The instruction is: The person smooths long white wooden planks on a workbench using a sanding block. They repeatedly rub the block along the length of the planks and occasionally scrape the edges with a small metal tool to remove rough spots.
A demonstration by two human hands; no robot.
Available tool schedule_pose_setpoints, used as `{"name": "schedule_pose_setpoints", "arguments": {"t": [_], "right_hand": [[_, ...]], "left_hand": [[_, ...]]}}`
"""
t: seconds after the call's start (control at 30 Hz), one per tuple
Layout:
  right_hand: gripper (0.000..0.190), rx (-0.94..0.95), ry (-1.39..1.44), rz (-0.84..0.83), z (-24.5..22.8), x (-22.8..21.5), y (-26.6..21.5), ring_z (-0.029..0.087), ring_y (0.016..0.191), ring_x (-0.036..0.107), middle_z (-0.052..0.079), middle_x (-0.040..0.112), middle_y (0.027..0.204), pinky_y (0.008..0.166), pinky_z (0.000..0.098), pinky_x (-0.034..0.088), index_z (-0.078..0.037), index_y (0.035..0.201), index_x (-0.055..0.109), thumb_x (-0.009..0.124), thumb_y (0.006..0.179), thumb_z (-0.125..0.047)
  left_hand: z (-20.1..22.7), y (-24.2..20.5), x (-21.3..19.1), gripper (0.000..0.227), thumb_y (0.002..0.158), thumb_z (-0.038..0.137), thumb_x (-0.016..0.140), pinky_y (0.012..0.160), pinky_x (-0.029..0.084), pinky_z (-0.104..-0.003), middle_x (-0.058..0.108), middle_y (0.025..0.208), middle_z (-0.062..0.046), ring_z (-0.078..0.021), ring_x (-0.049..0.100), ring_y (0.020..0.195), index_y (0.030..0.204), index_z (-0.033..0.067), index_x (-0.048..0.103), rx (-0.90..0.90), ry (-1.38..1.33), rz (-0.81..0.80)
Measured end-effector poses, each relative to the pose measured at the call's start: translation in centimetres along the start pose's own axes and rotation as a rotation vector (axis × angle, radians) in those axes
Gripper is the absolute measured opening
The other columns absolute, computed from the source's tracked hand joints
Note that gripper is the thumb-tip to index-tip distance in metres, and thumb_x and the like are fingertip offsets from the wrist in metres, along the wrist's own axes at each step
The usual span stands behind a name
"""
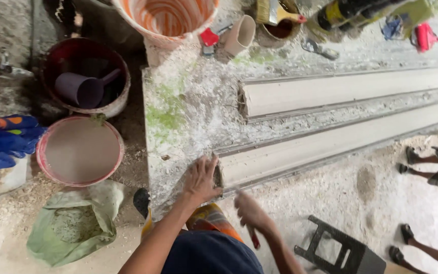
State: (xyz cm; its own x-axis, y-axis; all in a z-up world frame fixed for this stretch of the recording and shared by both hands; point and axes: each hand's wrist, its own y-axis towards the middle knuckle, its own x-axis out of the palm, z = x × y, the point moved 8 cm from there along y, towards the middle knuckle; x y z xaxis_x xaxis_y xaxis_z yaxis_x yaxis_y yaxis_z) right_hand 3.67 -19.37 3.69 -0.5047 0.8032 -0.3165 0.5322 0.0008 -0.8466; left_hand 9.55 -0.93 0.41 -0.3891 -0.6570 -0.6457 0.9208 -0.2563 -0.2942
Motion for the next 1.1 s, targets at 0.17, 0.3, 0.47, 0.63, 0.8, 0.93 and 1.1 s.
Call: {"name": "schedule_pose_setpoints", "arguments": {"t": [0.17, 0.3, 0.47, 0.63, 0.8, 0.93, 1.1], "right_hand": [[0.032, -0.621, -0.576, 0.178, 0.1, 5.4, -2.3, 0.038, 0.083, 0.071, 0.024, 0.075, 0.094, 0.068, 0.0493, 0.058, -0.009, 0.129, 0.060, 0.061, 0.101, -0.024], [0.035, -0.230, -0.580, 0.137, 5.2, 7.8, -0.5, 0.037, 0.073, 0.073, 0.021, 0.071, 0.084, 0.063, 0.0478, 0.060, -0.011, 0.139, 0.054, 0.046, 0.108, -0.027], [0.046, -0.311, -0.545, 0.277, 1.0, 8.2, -1.7, 0.038, 0.056, 0.066, 0.020, 0.066, 0.070, 0.051, 0.0548, 0.052, -0.013, 0.147, 0.047, 0.049, 0.104, -0.028], [0.040, -0.284, -0.438, 0.216, -7.9, 7.1, 1.9, 0.032, 0.051, 0.060, 0.019, 0.063, 0.067, 0.042, 0.0498, 0.050, -0.008, 0.145, 0.047, 0.039, 0.109, -0.025], [0.025, -0.786, -0.640, 0.534, 0.0, 9.8, 2.6, 0.022, 0.051, 0.052, 0.012, 0.063, 0.067, 0.045, 0.0384, 0.038, -0.005, 0.127, 0.056, 0.046, 0.114, -0.024], [0.045, -0.314, -0.522, 0.213, -3.9, 9.5, 0.8, 0.018, 0.041, 0.049, 0.013, 0.060, 0.063, 0.031, 0.0320, 0.040, -0.001, 0.149, 0.040, 0.035, 0.110, -0.023], [0.044, -0.323, -0.389, 0.172, -11.0, 8.5, 4.1, 0.015, 0.042, 0.050, 0.008, 0.058, 0.062, 0.031, 0.0303, 0.041, -0.004, 0.147, 0.039, 0.036, 0.107, -0.022]], "left_hand": [[0.7, 0.3, 0.4, 0.120, 0.073, 0.029, 0.086, 0.077, 0.057, -0.039, 0.017, 0.162, -0.023, -0.0344, 0.047, 0.115, 0.164, 0.0278, 0.008, 0.009, 0.556, -0.239], [-1.7, 1.8, 0.1, 0.096, 0.080, 0.048, 0.083, 0.080, 0.059, -0.041, 0.031, 0.154, -0.021, -0.0347, 0.045, 0.125, 0.157, 0.0297, 0.027, 0.058, 0.302, -0.121], [-2.5, 4.7, -2.2, 0.039, 0.103, 0.019, 0.063, 0.086, 0.059, -0.039, 0.055, 0.138, -0.015, -0.0261, 0.057, 0.111, 0.141, 0.0144, 0.060, 0.115, 0.211, 0.009], [-2.3, 5.8, -3.6, 0.040, 0.094, 0.013, 0.066, 0.104, 0.050, -0.044, 0.056, 0.138, -0.011, -0.0273, 0.055, 0.114, 0.133, 0.0210, 0.068, 0.142, 0.184, 0.056], [-0.5, 7.7, -6.6, 0.034, 0.098, 0.018, 0.061, 0.103, 0.047, -0.044, 0.051, 0.140, -0.015, -0.0289, 0.053, 0.115, 0.131, 0.0206, 0.071, 0.150, 0.089, -0.037], [-1.6, 7.8, -4.8, 0.034, 0.094, 0.037, 0.065, 0.102, 0.046, -0.041, 0.052, 0.133, -0.010, -0.0257, 0.052, 0.108, 0.118, 0.0129, 0.071, 0.087, 0.303, -0.200], [-4.9, 9.9, -3.5, 0.038, 0.107, 0.041, 0.055, 0.107, 0.049, -0.041, 0.061, 0.126, -0.010, -0.0239, 0.057, 0.111, 0.118, 0.0087, 0.072, 0.097, 0.184, -0.211]]}}
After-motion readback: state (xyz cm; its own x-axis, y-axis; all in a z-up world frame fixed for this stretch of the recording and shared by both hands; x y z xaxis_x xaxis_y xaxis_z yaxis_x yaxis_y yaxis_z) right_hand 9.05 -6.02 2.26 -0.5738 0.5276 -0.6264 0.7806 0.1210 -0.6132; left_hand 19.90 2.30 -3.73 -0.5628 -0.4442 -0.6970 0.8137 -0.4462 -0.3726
